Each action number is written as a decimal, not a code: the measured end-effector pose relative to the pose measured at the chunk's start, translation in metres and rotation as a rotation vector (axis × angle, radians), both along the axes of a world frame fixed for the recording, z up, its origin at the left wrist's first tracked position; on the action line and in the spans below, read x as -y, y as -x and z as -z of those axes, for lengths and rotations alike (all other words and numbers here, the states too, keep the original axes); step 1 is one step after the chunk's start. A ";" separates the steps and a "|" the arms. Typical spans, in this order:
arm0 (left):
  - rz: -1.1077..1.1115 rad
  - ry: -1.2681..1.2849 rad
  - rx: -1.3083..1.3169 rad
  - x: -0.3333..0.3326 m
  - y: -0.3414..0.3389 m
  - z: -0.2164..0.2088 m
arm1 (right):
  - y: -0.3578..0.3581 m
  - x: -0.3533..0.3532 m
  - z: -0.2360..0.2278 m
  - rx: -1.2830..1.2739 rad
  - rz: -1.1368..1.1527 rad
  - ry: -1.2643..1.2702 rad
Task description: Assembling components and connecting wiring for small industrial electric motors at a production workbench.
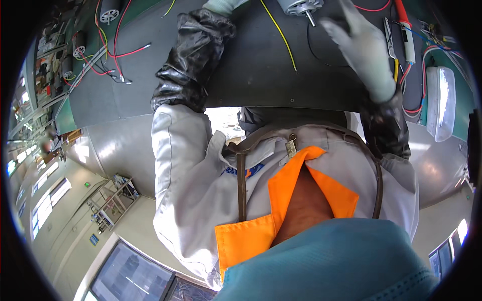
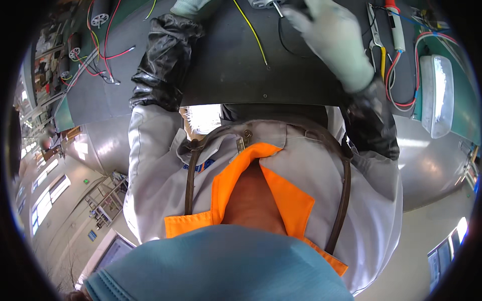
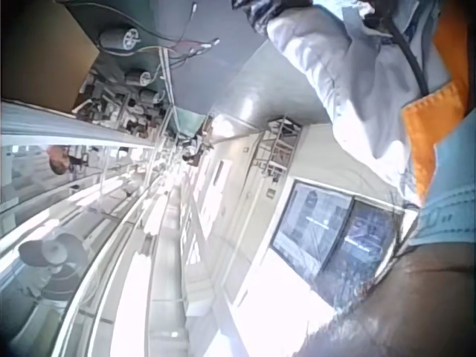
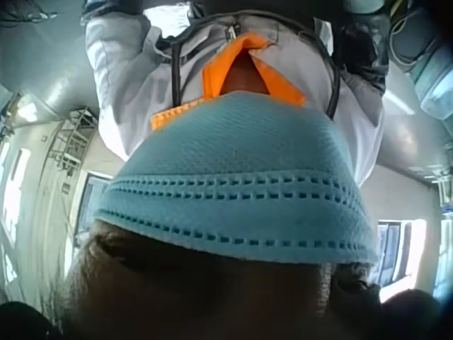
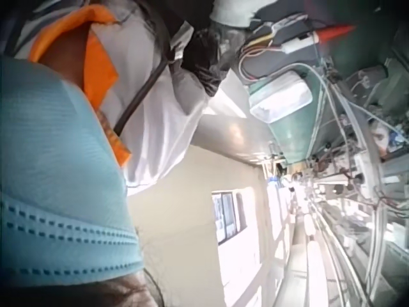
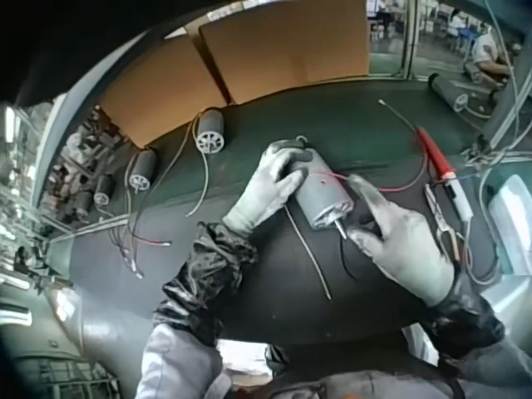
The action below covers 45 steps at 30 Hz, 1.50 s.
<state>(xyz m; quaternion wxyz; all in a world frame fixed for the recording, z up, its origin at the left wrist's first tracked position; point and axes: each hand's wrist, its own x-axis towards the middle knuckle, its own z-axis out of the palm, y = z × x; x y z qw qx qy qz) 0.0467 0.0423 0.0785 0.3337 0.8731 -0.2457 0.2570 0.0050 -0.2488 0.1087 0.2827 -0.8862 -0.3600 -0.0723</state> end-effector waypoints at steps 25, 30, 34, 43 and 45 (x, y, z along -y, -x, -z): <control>-0.320 0.678 -0.555 0.018 0.176 0.003 | 0.037 -0.062 0.015 0.617 -0.184 -0.016; -0.234 0.709 -0.579 0.010 0.172 -0.001 | -0.034 -0.099 0.041 0.517 -0.407 0.076; -0.140 0.475 -0.580 0.003 0.158 -0.010 | -0.039 -0.080 0.023 0.605 -0.397 0.182; -0.053 -0.129 -0.307 0.000 0.150 -0.027 | -0.049 0.002 0.016 0.506 -0.221 0.419; -0.191 0.466 -0.683 -0.001 0.162 -0.015 | 0.004 -0.006 -0.078 -0.337 -0.262 0.486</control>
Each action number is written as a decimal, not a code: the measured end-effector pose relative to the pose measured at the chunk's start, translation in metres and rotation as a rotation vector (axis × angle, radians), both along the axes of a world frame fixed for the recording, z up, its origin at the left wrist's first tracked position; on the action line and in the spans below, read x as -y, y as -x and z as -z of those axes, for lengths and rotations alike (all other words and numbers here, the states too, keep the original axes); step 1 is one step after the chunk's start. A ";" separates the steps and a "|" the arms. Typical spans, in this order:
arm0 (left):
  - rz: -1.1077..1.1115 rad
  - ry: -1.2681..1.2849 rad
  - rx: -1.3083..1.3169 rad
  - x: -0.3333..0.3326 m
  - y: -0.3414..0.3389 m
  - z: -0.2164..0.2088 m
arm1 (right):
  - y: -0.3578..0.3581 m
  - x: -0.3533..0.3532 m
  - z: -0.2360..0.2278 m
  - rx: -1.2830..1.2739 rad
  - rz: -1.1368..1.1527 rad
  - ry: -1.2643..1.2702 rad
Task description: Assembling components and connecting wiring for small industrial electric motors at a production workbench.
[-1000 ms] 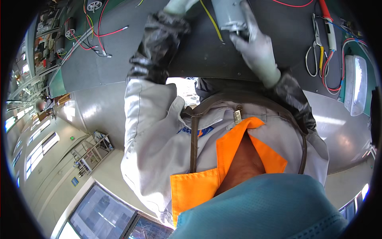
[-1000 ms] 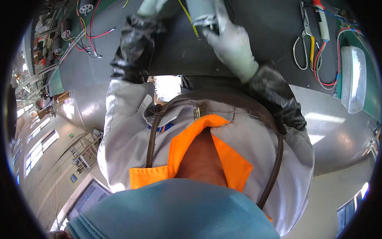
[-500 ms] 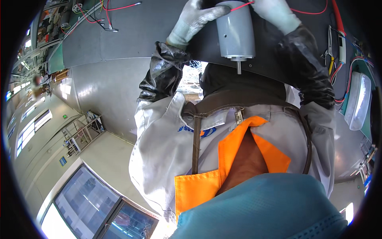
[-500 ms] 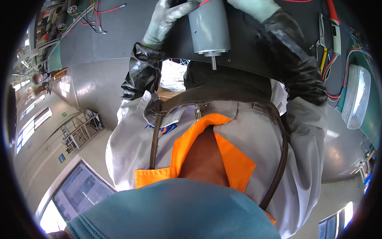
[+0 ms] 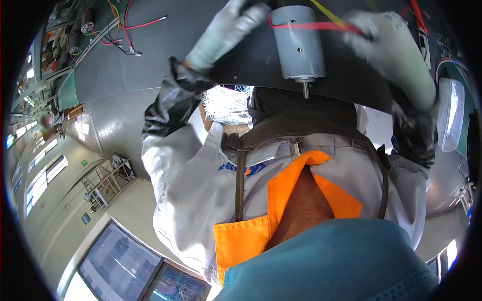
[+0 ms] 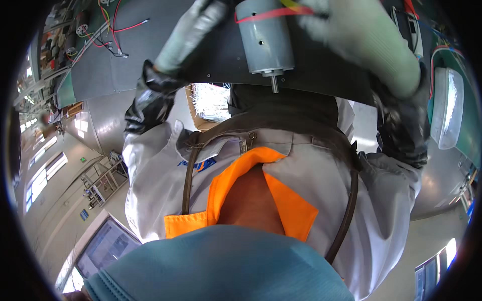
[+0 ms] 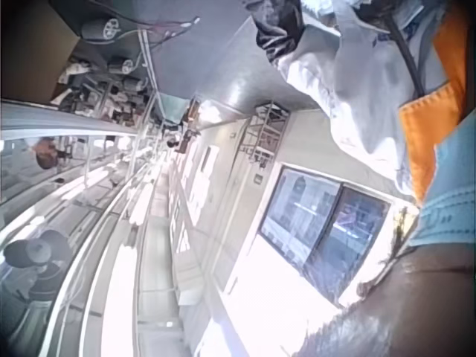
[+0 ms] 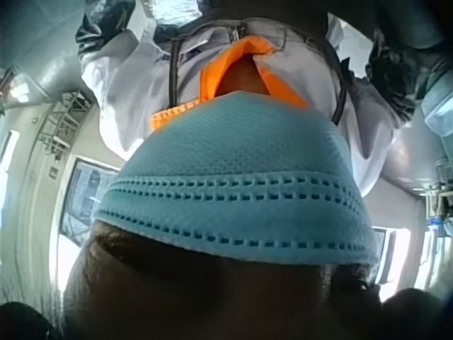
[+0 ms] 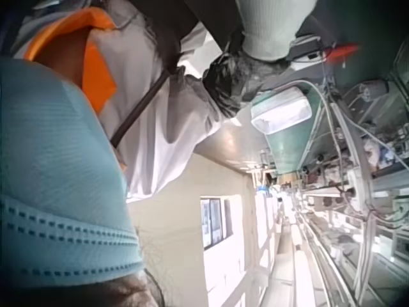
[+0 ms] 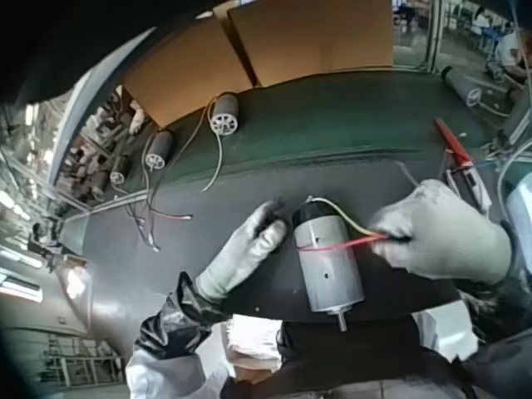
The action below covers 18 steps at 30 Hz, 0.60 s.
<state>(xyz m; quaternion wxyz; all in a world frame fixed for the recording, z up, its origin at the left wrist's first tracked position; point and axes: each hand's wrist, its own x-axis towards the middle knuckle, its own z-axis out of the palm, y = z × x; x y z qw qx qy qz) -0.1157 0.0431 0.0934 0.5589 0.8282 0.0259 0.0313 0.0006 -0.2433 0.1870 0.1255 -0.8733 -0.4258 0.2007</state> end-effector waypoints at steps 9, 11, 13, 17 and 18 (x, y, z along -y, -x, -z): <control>0.217 -0.157 -0.522 0.005 0.015 -0.079 | 0.188 -0.127 0.084 -0.352 -1.108 -0.390; -0.241 -0.277 -0.695 0.021 0.008 -0.078 | 0.197 -0.142 0.089 -0.419 -1.109 -0.395; -0.070 -0.574 -0.393 -0.009 -0.011 -0.033 | 0.145 -0.129 0.087 -0.408 -0.887 -0.507; -0.157 -0.664 0.064 0.001 -0.005 -0.007 | -0.024 0.059 0.047 0.211 -0.574 -0.790; -0.191 -0.661 0.067 0.002 0.002 -0.008 | -0.036 0.109 0.032 -0.435 -0.093 -0.962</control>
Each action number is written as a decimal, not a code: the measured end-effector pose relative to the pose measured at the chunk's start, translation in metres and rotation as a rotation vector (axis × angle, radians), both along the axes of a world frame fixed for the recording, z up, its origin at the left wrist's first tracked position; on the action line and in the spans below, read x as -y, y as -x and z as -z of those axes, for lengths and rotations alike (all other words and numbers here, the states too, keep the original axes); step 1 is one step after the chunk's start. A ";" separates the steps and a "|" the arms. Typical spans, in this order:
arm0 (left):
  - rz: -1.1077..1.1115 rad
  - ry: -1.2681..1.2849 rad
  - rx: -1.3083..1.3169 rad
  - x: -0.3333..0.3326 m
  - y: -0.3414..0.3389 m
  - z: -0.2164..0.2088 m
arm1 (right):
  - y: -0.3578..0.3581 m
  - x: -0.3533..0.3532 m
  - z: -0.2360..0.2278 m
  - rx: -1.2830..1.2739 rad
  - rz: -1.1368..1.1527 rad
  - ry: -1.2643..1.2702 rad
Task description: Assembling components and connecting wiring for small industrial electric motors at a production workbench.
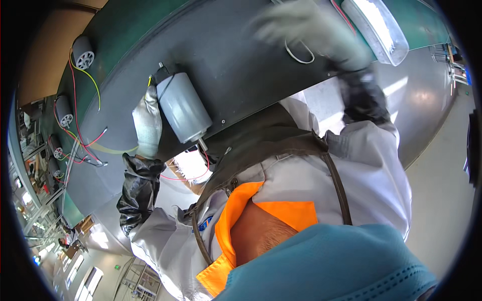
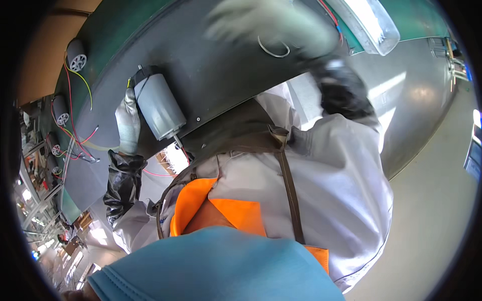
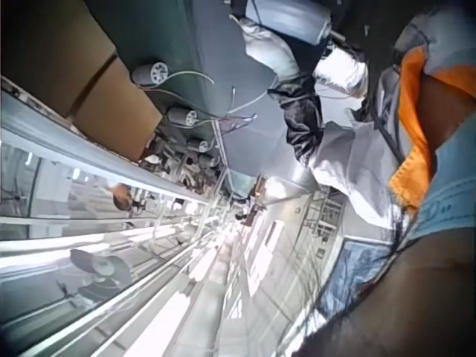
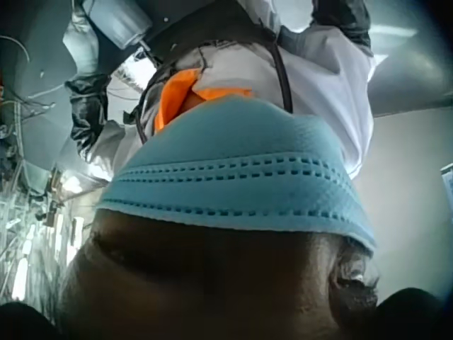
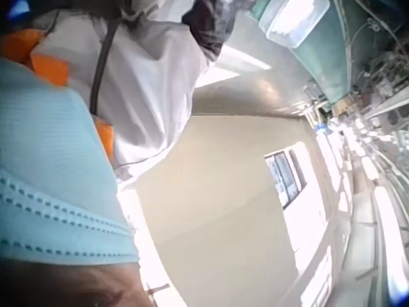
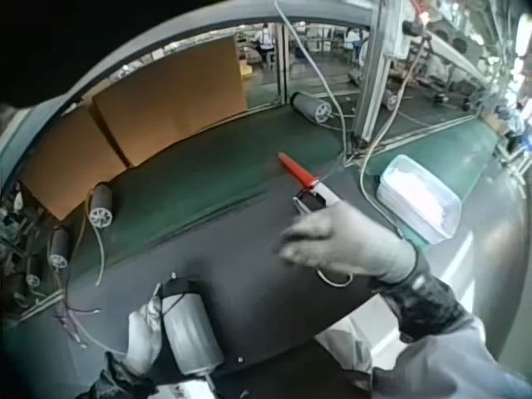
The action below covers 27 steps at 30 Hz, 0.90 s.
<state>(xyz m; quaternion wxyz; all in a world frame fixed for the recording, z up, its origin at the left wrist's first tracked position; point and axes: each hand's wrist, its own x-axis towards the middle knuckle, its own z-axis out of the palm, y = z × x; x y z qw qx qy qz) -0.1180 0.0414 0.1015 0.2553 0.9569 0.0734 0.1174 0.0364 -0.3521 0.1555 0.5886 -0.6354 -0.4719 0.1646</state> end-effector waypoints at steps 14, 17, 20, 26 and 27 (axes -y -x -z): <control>0.039 0.121 -0.280 0.048 -0.011 -0.021 | -0.117 0.222 0.014 0.418 1.122 1.426; 0.064 0.117 -0.261 0.052 -0.016 -0.024 | -0.120 0.233 0.022 0.408 1.115 1.378; 0.102 0.082 -0.248 0.050 -0.017 -0.022 | -0.121 0.221 0.017 0.484 1.059 1.384; 0.090 0.058 -0.313 0.048 -0.019 -0.022 | -0.113 0.242 0.012 0.430 1.280 1.204; 0.091 0.048 -0.372 0.049 -0.021 -0.026 | -0.110 0.254 0.011 0.498 1.348 1.174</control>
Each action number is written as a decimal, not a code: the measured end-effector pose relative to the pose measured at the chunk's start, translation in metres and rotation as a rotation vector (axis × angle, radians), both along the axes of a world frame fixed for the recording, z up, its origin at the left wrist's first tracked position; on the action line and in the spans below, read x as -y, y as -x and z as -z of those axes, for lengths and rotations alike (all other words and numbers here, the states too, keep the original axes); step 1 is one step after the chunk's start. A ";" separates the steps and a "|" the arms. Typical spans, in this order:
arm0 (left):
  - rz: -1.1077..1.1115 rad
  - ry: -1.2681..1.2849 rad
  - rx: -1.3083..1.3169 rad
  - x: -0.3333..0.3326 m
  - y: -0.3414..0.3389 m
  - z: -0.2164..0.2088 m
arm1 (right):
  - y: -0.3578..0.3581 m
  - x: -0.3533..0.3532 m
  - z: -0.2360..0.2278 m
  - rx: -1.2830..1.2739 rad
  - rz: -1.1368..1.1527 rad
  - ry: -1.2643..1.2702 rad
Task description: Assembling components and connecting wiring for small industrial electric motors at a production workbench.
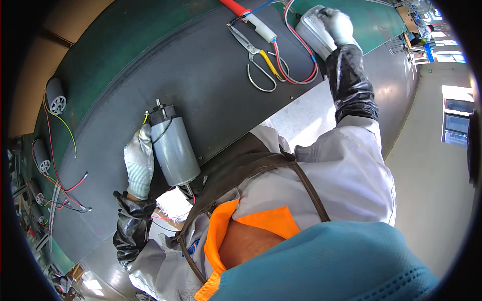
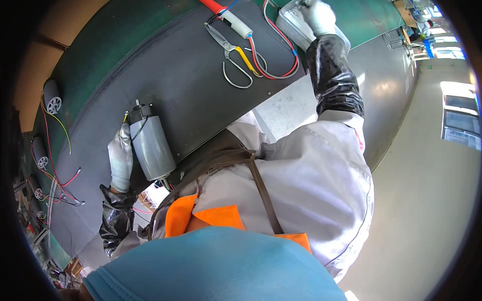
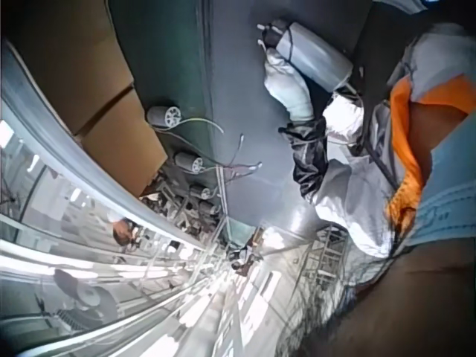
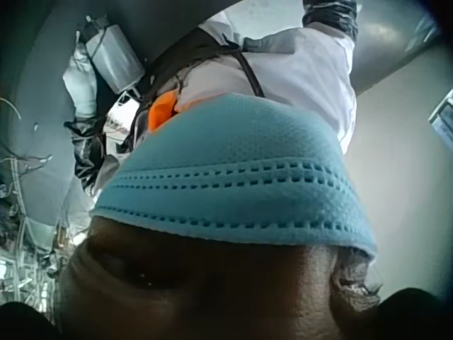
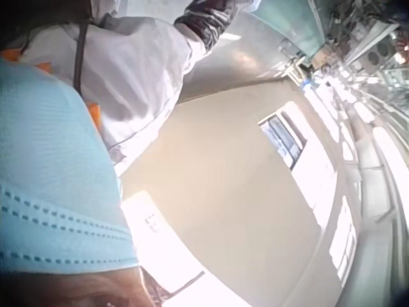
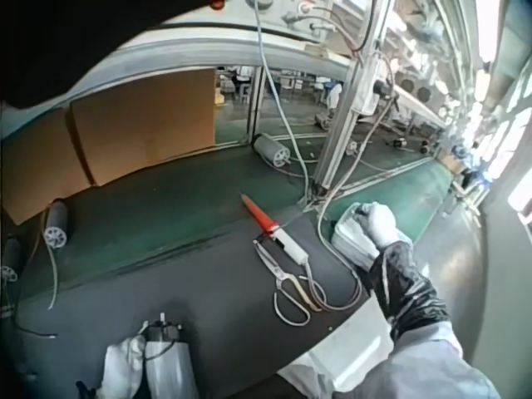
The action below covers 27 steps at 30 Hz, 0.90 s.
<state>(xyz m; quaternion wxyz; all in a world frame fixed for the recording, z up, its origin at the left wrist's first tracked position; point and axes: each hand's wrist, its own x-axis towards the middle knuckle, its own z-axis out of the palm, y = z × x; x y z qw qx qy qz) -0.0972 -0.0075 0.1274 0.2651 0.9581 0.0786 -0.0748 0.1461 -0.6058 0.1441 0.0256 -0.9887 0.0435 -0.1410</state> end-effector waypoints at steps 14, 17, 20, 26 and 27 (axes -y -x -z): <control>-0.020 0.630 -0.574 -0.025 0.003 -0.031 | 0.137 -0.264 -0.014 -0.476 -0.385 -1.617; 0.151 0.820 -0.442 -0.059 0.013 -0.016 | 0.140 -0.294 0.033 -0.716 -0.551 -1.745; -0.021 0.876 -0.791 -0.030 -0.024 -0.034 | 0.157 -0.324 0.052 -1.029 -0.600 -1.951; 0.066 0.832 -0.677 -0.051 0.013 -0.038 | 0.201 -0.385 0.086 -0.325 -1.234 -1.450; -0.043 0.893 -0.681 -0.049 0.019 -0.041 | 0.199 -0.390 0.092 -0.148 -1.430 -1.261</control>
